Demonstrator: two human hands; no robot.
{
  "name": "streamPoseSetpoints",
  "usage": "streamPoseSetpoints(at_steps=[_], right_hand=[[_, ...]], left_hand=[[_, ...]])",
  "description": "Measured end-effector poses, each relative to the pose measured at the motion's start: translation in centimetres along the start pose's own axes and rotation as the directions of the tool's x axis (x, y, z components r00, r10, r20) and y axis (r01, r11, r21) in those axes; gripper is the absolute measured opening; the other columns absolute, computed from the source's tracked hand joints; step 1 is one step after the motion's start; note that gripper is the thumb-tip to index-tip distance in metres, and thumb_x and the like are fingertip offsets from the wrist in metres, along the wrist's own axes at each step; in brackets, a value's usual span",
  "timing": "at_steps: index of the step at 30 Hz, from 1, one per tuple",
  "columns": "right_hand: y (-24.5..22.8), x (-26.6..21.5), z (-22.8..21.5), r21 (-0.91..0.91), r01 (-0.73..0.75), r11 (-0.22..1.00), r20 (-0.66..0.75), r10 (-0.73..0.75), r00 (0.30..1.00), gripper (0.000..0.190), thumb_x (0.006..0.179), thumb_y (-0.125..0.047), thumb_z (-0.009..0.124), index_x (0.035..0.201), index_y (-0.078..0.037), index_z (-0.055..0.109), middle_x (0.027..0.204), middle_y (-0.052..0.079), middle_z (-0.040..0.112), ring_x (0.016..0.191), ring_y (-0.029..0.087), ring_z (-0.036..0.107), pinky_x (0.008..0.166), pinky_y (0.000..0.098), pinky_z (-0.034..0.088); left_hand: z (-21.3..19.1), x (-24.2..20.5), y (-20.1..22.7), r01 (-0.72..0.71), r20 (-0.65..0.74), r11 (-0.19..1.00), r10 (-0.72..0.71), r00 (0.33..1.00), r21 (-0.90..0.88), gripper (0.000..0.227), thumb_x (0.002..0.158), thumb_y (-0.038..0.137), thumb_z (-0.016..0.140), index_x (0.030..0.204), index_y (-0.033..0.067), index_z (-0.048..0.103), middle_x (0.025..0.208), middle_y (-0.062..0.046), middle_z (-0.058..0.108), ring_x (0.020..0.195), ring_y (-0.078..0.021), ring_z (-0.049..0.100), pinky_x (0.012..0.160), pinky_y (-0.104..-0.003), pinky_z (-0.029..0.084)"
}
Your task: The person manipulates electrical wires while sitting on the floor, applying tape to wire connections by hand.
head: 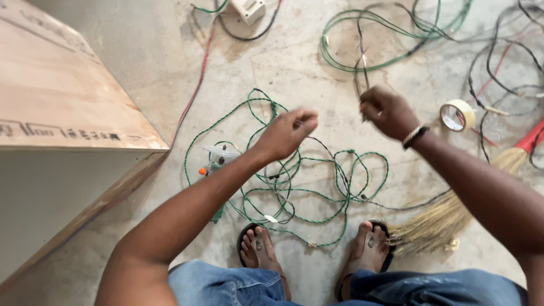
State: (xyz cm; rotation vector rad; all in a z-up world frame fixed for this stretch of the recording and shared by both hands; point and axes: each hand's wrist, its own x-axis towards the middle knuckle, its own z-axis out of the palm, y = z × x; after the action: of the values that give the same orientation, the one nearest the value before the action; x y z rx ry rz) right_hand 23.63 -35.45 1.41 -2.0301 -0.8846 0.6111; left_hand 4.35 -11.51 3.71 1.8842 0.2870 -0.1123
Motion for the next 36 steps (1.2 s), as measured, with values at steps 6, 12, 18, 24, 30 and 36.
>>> streamPoseSetpoints(at_steps=[6,12,18,24,30,36], right_hand=[[-9.2,-1.7,5.0,0.024,0.154,0.988,0.18,-0.156,0.971,0.015,0.091,-0.013,0.074,0.099,-0.003,0.067,0.083,0.005,0.073,0.075,0.014,0.073,0.07,0.0297,0.058],[-12.8,-1.5,5.8,-0.112,0.2,0.973,0.269,-0.164,0.949,0.016,0.086,-0.02,0.078,0.092,-0.008,0.071,0.079,0.003,0.075,0.07,0.015,0.073,0.063,0.0324,0.057],[-14.9,-0.8,2.6,-0.101,0.358,0.928,0.231,-0.329,0.916,0.02,0.085,-0.02,0.08,0.097,-0.006,0.073,0.082,0.005,0.074,0.071,0.014,0.072,0.066,0.0313,0.058],[-24.6,5.2,-10.4,0.101,0.437,0.894,-0.306,-0.39,0.868,0.016,0.112,-0.013,0.063,0.115,0.001,0.07,0.102,0.006,0.072,0.086,0.01,0.07,0.078,0.0255,0.057],[-33.4,4.1,-14.1,-0.175,0.538,0.825,-0.545,-0.536,0.645,0.017,0.112,-0.012,0.066,0.119,0.003,0.07,0.096,0.009,0.071,0.084,0.011,0.066,0.075,0.0239,0.052],[-31.7,1.3,-10.5,0.053,0.626,0.778,-0.426,-0.549,0.719,0.024,0.096,-0.01,0.073,0.116,0.001,0.067,0.107,0.002,0.064,0.094,0.006,0.064,0.083,0.0211,0.054]], left_hand=[[-0.7,1.4,2.8,-0.168,-0.233,0.952,0.108,0.966,-0.255,0.033,0.103,0.032,0.066,0.119,0.005,0.076,0.104,-0.006,0.08,0.095,-0.0141,0.072,0.086,-0.031,0.061],[-2.1,-2.4,3.2,-0.13,-0.25,0.942,0.052,0.967,-0.308,0.029,0.095,0.028,0.073,0.108,0.0023,0.072,0.095,-0.002,0.076,0.086,-0.0081,0.071,0.079,-0.027,0.06],[-3.4,-1.8,5.8,-0.191,-0.228,0.917,0.115,0.967,-0.349,0.018,0.104,0.022,0.065,0.102,0.0035,0.066,0.089,0.0,0.07,0.078,-0.0053,0.061,0.073,-0.026,0.055],[-10.7,2.9,18.0,-0.421,-0.352,0.871,0.322,0.879,-0.254,0.011,0.098,0.015,0.064,0.099,0.0045,0.06,0.077,0.003,0.059,0.063,-0.0062,0.053,0.055,-0.025,0.048],[-13.9,1.5,26.5,-0.565,-0.533,0.818,0.527,0.662,0.107,0.013,0.095,0.018,0.073,0.095,0.0063,0.068,0.075,0.005,0.061,0.066,-0.0033,0.05,0.059,-0.022,0.045],[-11.8,-1.4,25.6,-0.529,-0.357,0.843,0.466,0.81,-0.1,0.014,0.095,0.018,0.075,0.095,0.0062,0.068,0.075,0.006,0.065,0.064,-0.0002,0.053,0.057,-0.019,0.045]])
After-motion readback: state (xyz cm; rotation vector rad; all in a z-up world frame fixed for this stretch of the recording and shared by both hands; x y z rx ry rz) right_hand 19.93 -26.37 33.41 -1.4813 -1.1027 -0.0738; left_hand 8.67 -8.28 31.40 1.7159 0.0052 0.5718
